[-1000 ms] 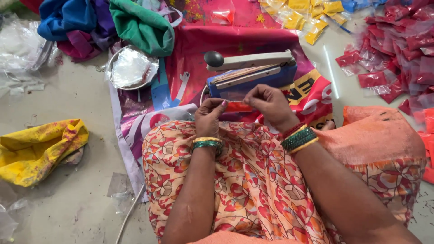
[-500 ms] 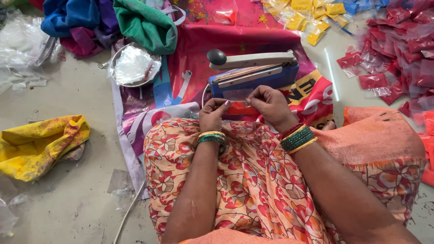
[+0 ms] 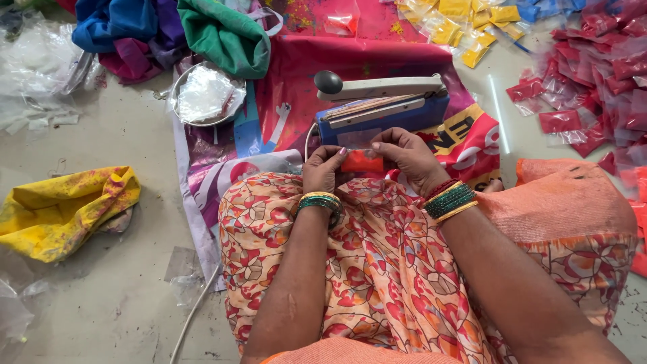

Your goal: The person seals small plastic packets containing colored powder using a manual heat sealer.

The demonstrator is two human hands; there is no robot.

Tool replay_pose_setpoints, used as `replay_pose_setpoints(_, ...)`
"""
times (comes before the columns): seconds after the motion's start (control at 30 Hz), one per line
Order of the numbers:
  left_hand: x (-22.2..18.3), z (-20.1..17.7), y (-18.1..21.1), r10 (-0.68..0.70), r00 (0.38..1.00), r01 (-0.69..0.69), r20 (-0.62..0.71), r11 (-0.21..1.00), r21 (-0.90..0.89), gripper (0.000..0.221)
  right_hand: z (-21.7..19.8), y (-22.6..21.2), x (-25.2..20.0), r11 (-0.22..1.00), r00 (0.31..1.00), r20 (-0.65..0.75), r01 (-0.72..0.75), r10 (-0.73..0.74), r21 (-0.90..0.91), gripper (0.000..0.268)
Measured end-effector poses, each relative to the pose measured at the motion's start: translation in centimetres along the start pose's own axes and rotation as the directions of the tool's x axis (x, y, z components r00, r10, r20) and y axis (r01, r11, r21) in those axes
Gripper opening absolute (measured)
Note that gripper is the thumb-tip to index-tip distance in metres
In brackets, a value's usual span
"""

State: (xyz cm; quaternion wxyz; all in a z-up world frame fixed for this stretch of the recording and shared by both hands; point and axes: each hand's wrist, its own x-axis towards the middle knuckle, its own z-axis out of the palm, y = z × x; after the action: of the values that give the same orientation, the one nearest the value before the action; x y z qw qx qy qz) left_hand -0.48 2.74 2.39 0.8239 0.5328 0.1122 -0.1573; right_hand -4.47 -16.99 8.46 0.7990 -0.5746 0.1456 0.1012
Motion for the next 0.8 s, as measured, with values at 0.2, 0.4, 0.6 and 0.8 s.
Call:
replay_pose_setpoints(0.2,-0.1,0.5,-0.2,-0.085,0.994,0.088,0.068,0.995,-0.040,0.015,-0.9,1.4,0.4,0.981,0.988,0.085,0.140,-0.129,-0.133,0.014)
replay_pose_setpoints(0.4,1.4,-0.5,-2.3,-0.081,0.982,0.086,0.171,0.996,-0.022,0.017,-1.3,2.6,1.0,0.923,0.953,0.149,0.294,-0.263,-0.248,0.015)
replay_pose_setpoints(0.6,1.5,-0.6,-1.9,-0.179,0.980,0.187,0.082,0.977,-0.106,0.019,-1.0,2.6,1.0,0.836,0.912,0.241,0.402,-0.331,-0.373,0.027)
replay_pose_setpoints(0.8,2.0,-1.1,-1.8,-0.244,0.965,0.260,0.101,0.942,-0.212,0.027,-0.6,2.5,0.8,0.772,0.903,0.272,0.426,-0.332,-0.472,0.034)
